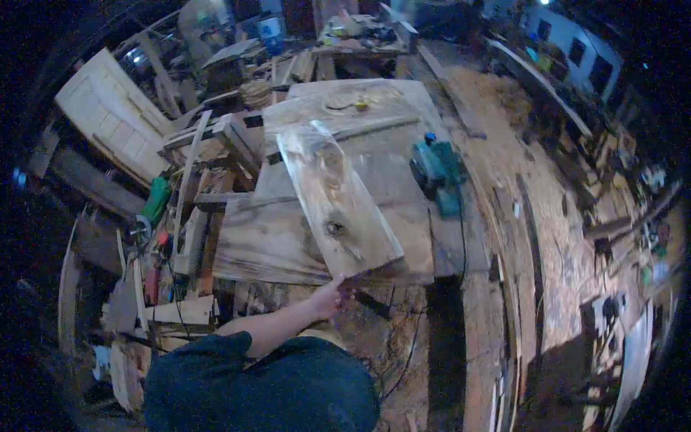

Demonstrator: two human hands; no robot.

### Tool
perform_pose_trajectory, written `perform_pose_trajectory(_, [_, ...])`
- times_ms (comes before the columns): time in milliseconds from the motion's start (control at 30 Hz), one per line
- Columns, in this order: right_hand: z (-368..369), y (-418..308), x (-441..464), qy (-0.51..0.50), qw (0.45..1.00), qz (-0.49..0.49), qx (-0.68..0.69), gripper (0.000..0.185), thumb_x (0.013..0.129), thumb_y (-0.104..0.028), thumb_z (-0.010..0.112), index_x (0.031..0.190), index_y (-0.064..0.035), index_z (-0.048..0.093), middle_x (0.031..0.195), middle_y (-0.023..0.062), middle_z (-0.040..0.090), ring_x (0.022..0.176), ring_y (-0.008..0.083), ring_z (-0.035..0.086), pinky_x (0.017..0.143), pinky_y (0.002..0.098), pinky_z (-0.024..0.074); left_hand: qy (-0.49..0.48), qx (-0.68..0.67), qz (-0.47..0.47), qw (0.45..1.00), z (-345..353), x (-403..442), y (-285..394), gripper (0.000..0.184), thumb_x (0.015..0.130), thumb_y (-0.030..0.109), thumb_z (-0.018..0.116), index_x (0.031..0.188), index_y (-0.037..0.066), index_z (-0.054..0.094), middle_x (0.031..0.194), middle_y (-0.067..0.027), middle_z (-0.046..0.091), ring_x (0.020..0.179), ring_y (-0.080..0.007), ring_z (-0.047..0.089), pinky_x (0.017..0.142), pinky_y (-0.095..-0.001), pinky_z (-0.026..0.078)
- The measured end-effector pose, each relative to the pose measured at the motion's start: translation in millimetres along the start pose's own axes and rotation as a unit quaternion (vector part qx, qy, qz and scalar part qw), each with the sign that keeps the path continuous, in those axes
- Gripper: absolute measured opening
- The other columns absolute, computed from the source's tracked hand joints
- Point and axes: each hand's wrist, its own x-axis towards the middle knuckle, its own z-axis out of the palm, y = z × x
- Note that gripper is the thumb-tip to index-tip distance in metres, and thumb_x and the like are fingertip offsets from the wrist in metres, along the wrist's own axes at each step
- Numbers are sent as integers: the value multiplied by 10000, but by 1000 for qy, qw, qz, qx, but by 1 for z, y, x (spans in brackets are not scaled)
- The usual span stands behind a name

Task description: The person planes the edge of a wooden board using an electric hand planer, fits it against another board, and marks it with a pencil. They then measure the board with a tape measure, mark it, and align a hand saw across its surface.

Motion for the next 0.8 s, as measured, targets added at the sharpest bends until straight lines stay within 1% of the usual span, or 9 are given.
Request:
perform_pose_trajectory(200, [42,-43,-15,-34,998,-46,31,248,882,-247,625,916,-2,636,799,112,595,773,241,536,729,395,464,8,66,-38,997,9,-29,22,347,930,483,606,1024,149,621,845,-5,670,678,-129,600,524,-279,352])
perform_pose_trajectory(300, [63,-55,-19,-60,988,-92,106,242,893,-240,617,905,0,634,775,98,586,751,223,521,715,383,460,-92,432,23,897,-18,-28,46,292,926,380,643,956,89,645,808,-36,673,652,-135,605,532,-313,413])
perform_pose_trajectory(400, [120,-54,-21,-90,971,-138,176,237,904,-234,608,893,2,632,752,84,577,728,205,506,701,370,456,-17,530,205,823,-33,-40,91,262,924,286,650,900,25,664,794,-56,670,654,-138,609,589,-323,477])
perform_pose_trajectory(500, [72,-236,-57,-179,894,-200,360,246,940,-228,580,874,5,625,714,53,557,684,174,476,664,339,450,49,374,229,898,-70,-18,129,265,912,269,652,964,10,669,831,-86,690,702,-149,634,647,-331,511])
perform_pose_trajectory(600, [43,-367,-84,-451,783,-58,425,223,934,-185,568,893,23,634,733,55,583,657,165,515,611,322,419,145,329,352,864,-102,-9,175,270,903,272,642,1035,40,682,882,-90,689,775,-161,657,704,-314,531])
perform_pose_trajectory(633, [61,-387,-89,-524,714,18,465,237,962,-185,532,886,11,641,734,30,554,684,129,507,615,288,407,192,367,390,823,-113,-1,189,279,895,279,647,1038,41,679,881,-96,687,784,-182,656,717,-325,529])
perform_pose_trajectory(700, [63,-456,-106,-509,698,-152,481,249,978,-196,515,862,-17,643,700,8,529,643,117,509,569,276,390,278,437,455,724,-133,17,213,299,879,292,659,1043,44,671,877,-108,684,801,-224,655,742,-347,526])
perform_pose_trajectory(733, [48,-494,-114,-518,700,-203,449,276,997,-228,499,865,-33,644,689,2,530,609,107,499,535,268,383,307,453,398,736,-129,10,226,349,853,325,673,1066,49,659,1021,-124,666,940,-302,614,855,-406,489])
perform_pose_trajectory(800, [48,-549,-132,-579,688,-170,403,299,1012,-266,489,878,-48,644,689,-1,547,557,99,493,489,257,383,332,525,465,631,-146,38,231,401,827,331,677,1112,51,636,1127,-125,624,1051,-322,564,922,-448,433])
